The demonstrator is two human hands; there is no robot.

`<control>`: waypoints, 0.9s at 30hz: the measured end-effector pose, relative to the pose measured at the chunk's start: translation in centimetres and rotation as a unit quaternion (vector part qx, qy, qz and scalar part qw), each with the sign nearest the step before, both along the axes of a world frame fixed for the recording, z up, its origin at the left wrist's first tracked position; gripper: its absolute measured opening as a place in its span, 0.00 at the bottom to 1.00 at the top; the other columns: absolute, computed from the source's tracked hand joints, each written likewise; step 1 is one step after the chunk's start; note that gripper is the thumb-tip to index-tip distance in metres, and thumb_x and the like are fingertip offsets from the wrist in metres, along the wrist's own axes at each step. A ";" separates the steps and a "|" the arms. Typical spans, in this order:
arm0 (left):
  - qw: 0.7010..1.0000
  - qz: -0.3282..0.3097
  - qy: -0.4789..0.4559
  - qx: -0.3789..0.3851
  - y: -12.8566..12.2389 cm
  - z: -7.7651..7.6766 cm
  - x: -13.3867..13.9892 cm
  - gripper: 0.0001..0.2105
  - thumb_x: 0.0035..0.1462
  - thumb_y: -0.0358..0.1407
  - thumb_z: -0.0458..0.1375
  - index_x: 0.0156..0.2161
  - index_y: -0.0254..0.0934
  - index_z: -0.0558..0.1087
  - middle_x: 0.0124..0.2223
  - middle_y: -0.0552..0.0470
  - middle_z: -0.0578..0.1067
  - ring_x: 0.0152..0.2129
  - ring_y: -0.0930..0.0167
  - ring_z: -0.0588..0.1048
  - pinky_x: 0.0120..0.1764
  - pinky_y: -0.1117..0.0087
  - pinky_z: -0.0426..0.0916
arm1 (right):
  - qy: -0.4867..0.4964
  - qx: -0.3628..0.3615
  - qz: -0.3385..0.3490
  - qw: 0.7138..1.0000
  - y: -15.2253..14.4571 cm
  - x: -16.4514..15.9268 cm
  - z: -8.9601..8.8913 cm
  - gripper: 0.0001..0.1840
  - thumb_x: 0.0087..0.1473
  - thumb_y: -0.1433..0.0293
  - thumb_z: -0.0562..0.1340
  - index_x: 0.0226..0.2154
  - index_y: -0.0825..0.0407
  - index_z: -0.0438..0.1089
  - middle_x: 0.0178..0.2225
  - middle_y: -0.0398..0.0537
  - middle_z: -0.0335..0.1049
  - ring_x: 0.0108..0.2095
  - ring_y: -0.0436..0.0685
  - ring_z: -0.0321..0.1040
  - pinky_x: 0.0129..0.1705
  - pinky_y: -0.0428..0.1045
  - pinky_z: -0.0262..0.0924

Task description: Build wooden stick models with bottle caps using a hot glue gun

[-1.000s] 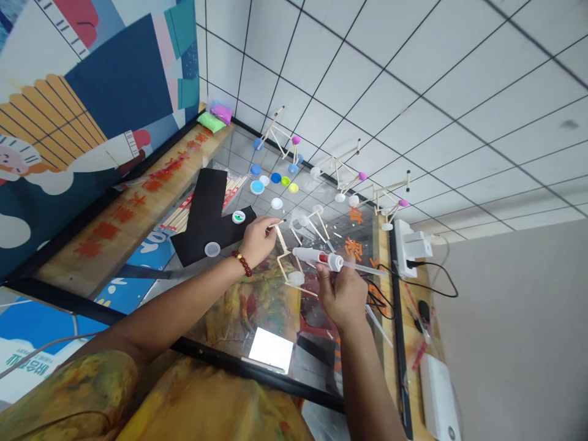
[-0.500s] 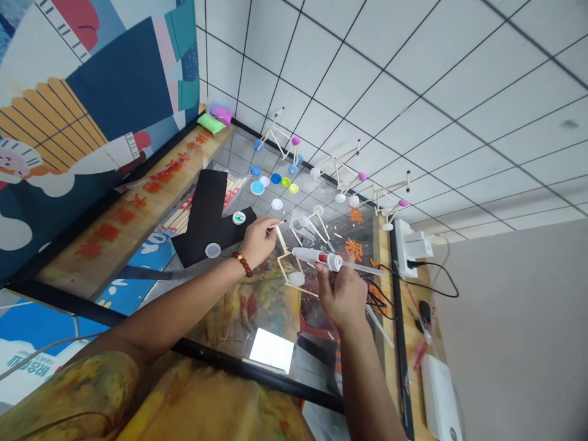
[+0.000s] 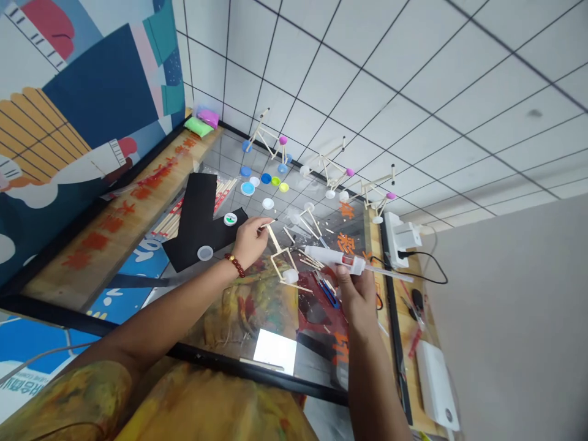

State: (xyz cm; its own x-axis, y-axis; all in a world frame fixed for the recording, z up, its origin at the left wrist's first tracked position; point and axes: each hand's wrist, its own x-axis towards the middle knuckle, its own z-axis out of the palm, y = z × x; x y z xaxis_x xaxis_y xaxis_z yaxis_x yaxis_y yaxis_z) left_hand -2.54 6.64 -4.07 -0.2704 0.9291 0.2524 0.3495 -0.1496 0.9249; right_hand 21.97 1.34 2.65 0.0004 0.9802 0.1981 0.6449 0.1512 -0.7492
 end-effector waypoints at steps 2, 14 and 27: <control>1.000 -0.002 -0.002 0.001 0.1 -0.1 0.0 0.13 0.55 0.22 0.56 0.41 0.36 0.79 0.43 0.48 0.81 0.40 0.68 0.79 0.45 0.68 0.75 | 0.080 -0.033 -0.031 0.996 0.2 1.4 -0.1 0.21 0.61 0.51 0.56 0.45 0.51 0.64 0.41 0.52 0.74 0.39 0.58 0.72 0.40 0.52 0.66; 1.000 -0.008 -0.006 0.004 0.3 -0.5 -0.2 0.11 0.55 0.28 0.57 0.41 0.36 0.79 0.43 0.47 0.80 0.39 0.66 0.79 0.43 0.68 0.75 | -0.171 -0.011 -0.135 0.976 6.1 9.7 -1.5 0.26 0.54 0.53 0.56 0.46 0.55 0.68 0.37 0.57 0.75 0.35 0.63 0.70 0.37 0.56 0.63; 1.000 -0.010 -0.011 -0.007 0.2 -0.5 -0.1 0.12 0.56 0.29 0.57 0.43 0.36 0.79 0.44 0.46 0.80 0.41 0.66 0.78 0.43 0.67 0.75 | -0.100 -0.082 -0.131 0.983 6.1 10.4 -4.1 0.35 0.46 0.50 0.64 0.50 0.56 0.67 0.40 0.57 0.76 0.35 0.62 0.72 0.39 0.57 0.65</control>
